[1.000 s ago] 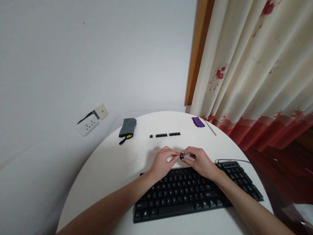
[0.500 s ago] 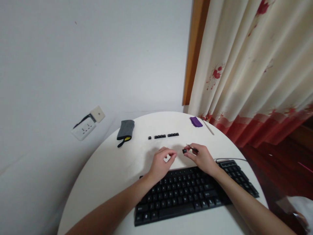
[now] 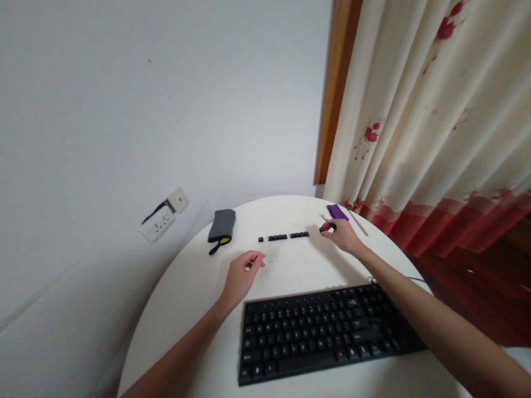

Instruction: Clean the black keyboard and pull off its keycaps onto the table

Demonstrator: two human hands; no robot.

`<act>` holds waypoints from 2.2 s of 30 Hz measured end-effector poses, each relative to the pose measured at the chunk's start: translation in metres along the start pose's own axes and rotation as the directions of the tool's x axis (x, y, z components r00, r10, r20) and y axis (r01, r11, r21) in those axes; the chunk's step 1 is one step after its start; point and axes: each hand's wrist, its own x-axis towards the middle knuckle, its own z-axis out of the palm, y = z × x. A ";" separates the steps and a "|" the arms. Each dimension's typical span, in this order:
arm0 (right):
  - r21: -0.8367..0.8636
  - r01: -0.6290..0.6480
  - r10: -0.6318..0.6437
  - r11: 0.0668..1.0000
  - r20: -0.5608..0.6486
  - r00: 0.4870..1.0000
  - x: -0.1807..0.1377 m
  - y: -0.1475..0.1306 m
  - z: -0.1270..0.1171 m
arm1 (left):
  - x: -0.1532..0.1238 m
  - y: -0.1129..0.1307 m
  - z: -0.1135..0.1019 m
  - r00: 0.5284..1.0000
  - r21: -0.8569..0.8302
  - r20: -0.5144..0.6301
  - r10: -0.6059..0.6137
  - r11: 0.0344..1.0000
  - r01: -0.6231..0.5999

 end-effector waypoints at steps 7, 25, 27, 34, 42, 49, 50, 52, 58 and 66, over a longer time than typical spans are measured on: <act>-0.070 -0.025 0.031 0.997 0.088 0.996 0.020 0.024 0.040 | 0.001 -0.025 -0.003 0.996 -0.031 -0.065 -0.057 0.998 0.055; -0.059 -0.043 0.051 0.997 0.126 0.991 0.025 0.036 0.052 | 0.005 -0.035 -0.001 0.995 -0.063 0.033 -0.089 0.994 0.091; -0.052 -0.044 0.050 0.998 0.124 0.991 0.025 0.037 0.052 | 0.004 -0.036 0.000 0.995 -0.063 0.037 -0.089 0.994 0.091; -0.024 -0.036 0.039 0.999 0.143 0.989 0.026 0.039 0.052 | 0.003 -0.034 0.001 0.994 -0.055 0.048 -0.095 0.994 0.097; 0.011 -0.037 0.035 0.999 0.156 0.987 0.027 0.043 0.053 | 0.003 -0.033 0.001 0.993 -0.047 0.066 -0.096 0.994 0.099; 0.026 -0.031 0.026 0.999 0.176 0.984 0.030 0.045 0.053 | 0.003 -0.035 0.001 0.992 -0.033 0.083 -0.090 0.995 0.093; 0.027 -0.032 0.026 0.999 0.177 0.984 0.030 0.046 0.053 | 0.003 -0.035 0.001 0.992 -0.032 0.085 -0.089 0.995 0.092; 0.030 -0.035 0.029 0.999 0.176 0.984 0.031 0.047 0.054 | 0.003 -0.033 0.001 0.992 -0.041 0.083 -0.092 0.995 0.095; 0.038 -0.043 0.036 0.998 0.166 0.985 0.030 0.046 0.054 | 0.003 -0.030 0.001 0.992 -0.047 0.079 -0.094 0.994 0.098; 0.038 -0.040 0.033 0.998 0.169 0.985 0.031 0.047 0.054 | 0.002 -0.034 0.001 0.993 -0.008 0.089 -0.080 0.997 0.081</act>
